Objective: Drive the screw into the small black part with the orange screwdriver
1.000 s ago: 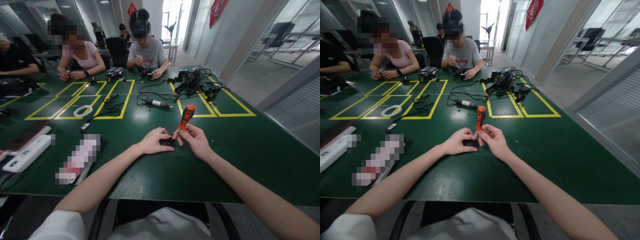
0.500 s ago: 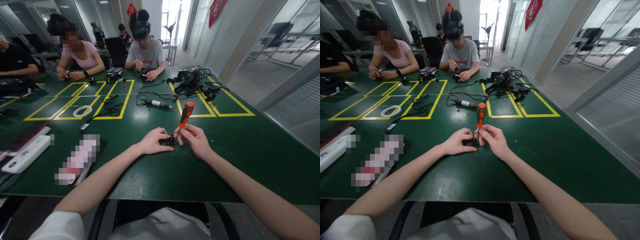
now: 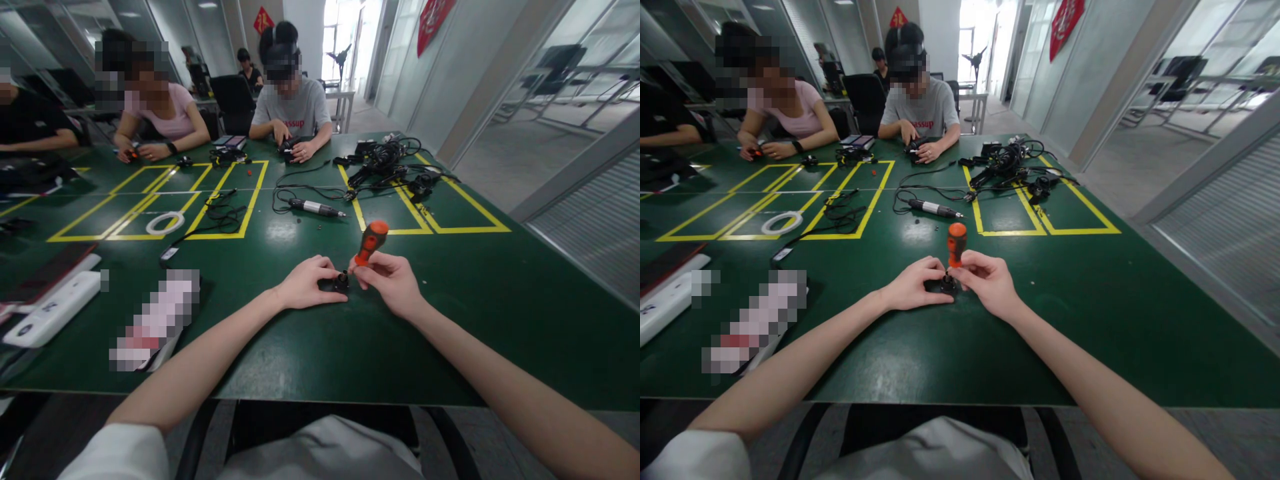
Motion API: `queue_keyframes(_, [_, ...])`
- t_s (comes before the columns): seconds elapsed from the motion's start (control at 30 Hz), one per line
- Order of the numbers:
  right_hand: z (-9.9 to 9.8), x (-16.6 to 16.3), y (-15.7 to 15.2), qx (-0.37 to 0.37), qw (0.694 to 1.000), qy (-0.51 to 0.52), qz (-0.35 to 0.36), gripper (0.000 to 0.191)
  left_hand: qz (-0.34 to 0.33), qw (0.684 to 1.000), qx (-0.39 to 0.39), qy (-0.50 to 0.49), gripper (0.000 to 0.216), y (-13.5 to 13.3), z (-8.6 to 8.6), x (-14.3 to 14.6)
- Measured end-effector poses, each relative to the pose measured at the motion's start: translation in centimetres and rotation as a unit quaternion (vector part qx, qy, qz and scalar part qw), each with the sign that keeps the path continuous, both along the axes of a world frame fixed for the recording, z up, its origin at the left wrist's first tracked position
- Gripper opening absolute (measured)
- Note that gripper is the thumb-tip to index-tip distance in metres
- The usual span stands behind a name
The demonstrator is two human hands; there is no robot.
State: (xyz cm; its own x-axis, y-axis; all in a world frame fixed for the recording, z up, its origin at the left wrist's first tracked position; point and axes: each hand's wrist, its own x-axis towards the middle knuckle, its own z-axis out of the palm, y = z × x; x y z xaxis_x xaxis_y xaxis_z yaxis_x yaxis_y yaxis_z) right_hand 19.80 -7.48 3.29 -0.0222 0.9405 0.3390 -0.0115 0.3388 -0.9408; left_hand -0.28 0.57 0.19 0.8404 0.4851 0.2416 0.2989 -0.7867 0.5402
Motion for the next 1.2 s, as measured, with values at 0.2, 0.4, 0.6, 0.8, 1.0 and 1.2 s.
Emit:
queue_keyframes(0.2, [-0.3,-0.25,-0.19,-0.002,1.0,0.018,0.001,0.039,0.001,1.0,-0.003,0.001,0.035,-0.02,0.02,0.0])
queue_keyframes(0.4, [-0.04,-0.09,-0.16,0.002,1.0,-0.006,-0.028,0.04,0.002,1.0,-0.004,0.004,0.037,-0.04,0.05,-0.01])
queue_keyframes(0.6, [-0.07,0.13,-0.04,-0.005,1.0,-0.001,-0.001,0.042,0.005,1.0,-0.005,0.006,0.039,-0.02,-0.03,-0.02])
queue_keyframes(0.8, [-0.01,-0.25,-0.39,-0.007,1.0,0.001,-0.004,0.039,0.003,1.0,-0.011,0.008,0.038,-0.04,0.19,0.01])
queue_keyframes(1.0, [0.16,-0.13,-0.19,-0.003,1.0,-0.006,0.004,0.042,0.006,1.0,-0.009,0.009,0.037,-0.07,0.2,0.02])
queue_keyframes(1.2, [-0.25,-0.26,-0.09,0.004,1.0,0.022,0.021,0.039,0.01,1.0,-0.007,0.009,0.035,-0.01,0.06,0.01])
